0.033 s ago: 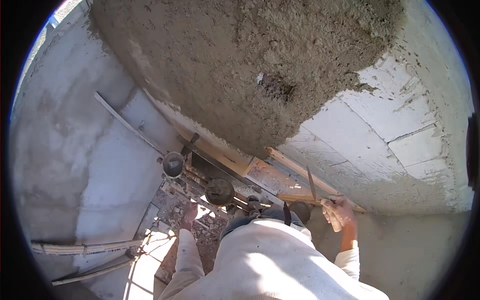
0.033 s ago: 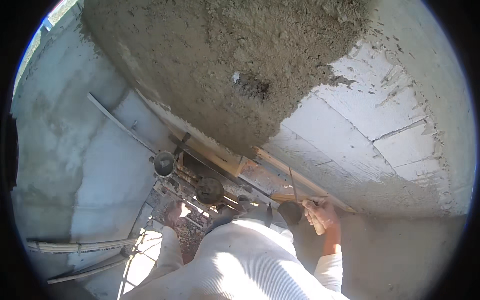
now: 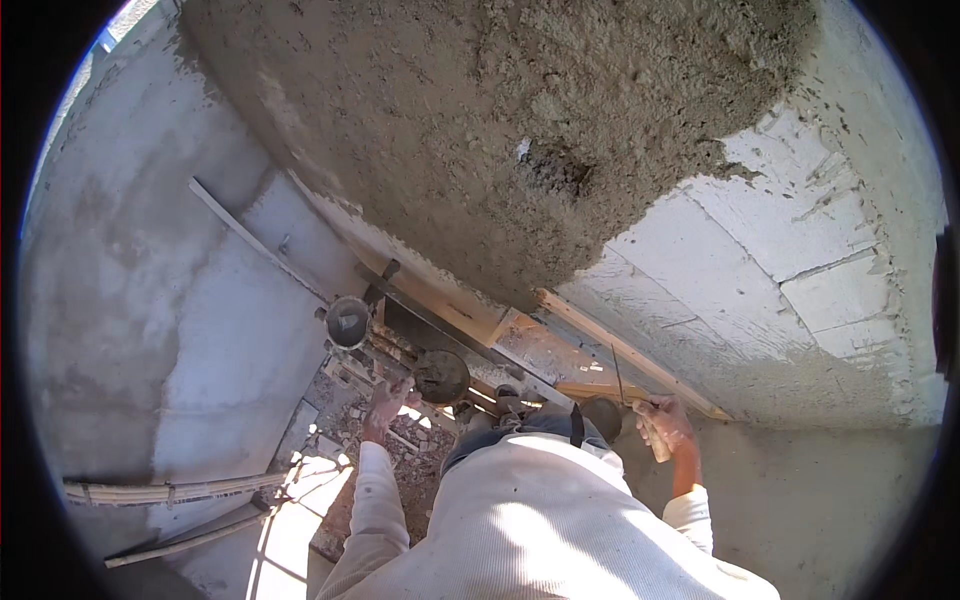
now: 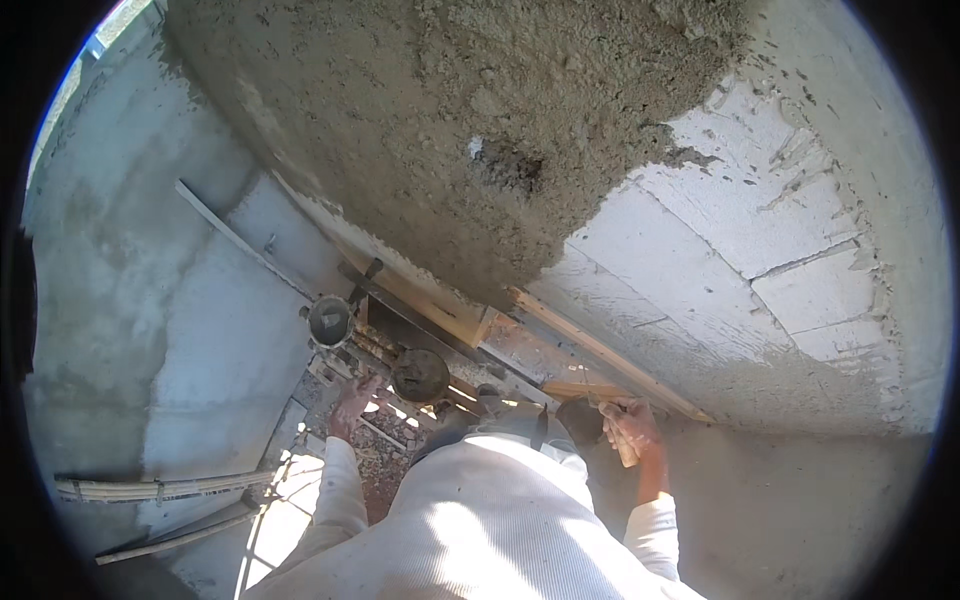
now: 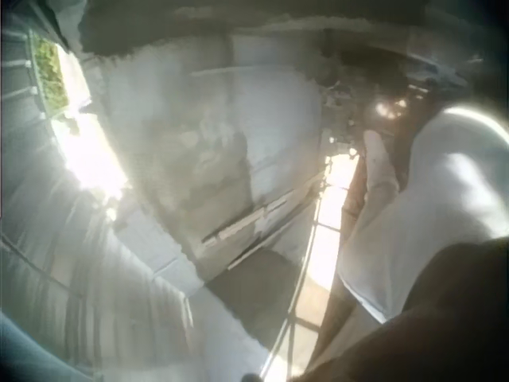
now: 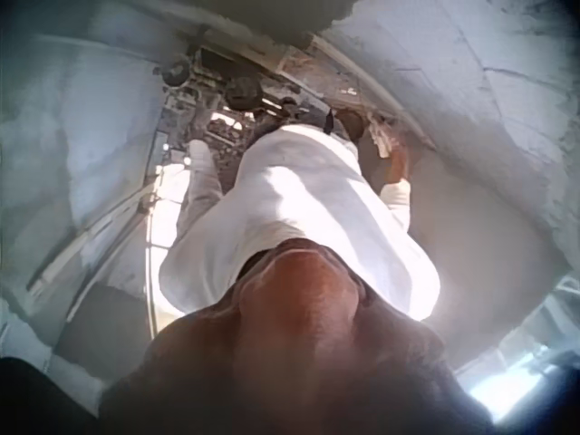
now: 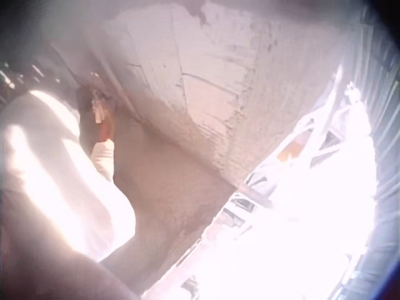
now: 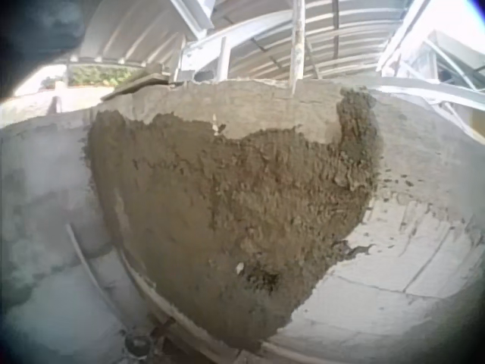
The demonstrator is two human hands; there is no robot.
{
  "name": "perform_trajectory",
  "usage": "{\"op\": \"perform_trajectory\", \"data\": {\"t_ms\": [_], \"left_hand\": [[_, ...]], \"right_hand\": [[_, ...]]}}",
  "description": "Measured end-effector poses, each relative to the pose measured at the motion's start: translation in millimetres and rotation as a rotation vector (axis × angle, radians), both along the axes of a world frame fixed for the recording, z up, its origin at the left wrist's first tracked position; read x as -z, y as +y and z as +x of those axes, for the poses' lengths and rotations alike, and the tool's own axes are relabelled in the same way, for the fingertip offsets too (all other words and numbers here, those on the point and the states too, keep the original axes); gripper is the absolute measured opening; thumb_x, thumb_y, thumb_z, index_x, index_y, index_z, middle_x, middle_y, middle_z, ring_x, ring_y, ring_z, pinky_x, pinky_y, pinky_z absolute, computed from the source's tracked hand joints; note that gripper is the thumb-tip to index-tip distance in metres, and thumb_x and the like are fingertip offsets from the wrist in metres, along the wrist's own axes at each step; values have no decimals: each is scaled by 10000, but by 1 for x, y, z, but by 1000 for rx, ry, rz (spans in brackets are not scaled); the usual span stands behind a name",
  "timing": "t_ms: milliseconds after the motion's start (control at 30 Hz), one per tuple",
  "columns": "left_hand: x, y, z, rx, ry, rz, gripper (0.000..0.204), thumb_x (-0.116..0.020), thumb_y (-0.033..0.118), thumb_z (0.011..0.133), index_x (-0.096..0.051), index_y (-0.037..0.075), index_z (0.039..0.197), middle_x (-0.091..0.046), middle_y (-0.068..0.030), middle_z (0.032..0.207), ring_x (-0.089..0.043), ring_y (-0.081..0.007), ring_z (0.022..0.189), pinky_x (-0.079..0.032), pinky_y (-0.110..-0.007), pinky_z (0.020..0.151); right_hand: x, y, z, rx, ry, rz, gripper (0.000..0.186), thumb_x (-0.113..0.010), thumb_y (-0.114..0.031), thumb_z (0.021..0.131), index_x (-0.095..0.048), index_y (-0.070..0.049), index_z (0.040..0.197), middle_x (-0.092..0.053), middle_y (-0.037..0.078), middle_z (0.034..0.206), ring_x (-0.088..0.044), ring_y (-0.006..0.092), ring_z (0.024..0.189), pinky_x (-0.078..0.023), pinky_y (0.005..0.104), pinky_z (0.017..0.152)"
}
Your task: The recorder is applying wet plaster or mortar to a wall surface using a trowel.
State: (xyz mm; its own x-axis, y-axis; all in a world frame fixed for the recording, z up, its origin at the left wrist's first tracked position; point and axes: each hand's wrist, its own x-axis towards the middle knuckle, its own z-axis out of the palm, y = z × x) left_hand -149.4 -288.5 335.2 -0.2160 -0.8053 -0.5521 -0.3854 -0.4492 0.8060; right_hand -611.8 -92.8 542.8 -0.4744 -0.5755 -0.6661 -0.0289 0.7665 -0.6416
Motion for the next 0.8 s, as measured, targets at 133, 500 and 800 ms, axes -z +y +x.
{"op": "perform_trajectory", "data": {"t_ms": [133,500,800], "left_hand": [[-166,-70,-21,247,221,-259,540,-614,452,1040,-649,-45,1247,-764,-131,975,-749,-181,842,-585,-295,777],[-510,-25,-206,1378,47,-1315,308,-570,274,1003,-687,2,916,-632,-70,679,-649,-200,660,-571,-400,662],[-506,-19,-192,1461,25,-1147,408,-537,342,978,-724,-20,965,-684,-137,736,-670,-260,702,-572,-440,675]], "right_hand": [[190,54,6,-383,160,420,268,-729,-217,856,-720,30,960,-664,140,720,-686,245,647,-565,397,595],[245,110,-20,-752,427,412,420,-738,-323,827,-740,65,987,-730,242,977,-721,296,944,-554,440,836],[231,45,17,-888,414,472,471,-749,-365,827,-744,73,998,-730,282,981,-732,355,967,-556,461,828]]}}
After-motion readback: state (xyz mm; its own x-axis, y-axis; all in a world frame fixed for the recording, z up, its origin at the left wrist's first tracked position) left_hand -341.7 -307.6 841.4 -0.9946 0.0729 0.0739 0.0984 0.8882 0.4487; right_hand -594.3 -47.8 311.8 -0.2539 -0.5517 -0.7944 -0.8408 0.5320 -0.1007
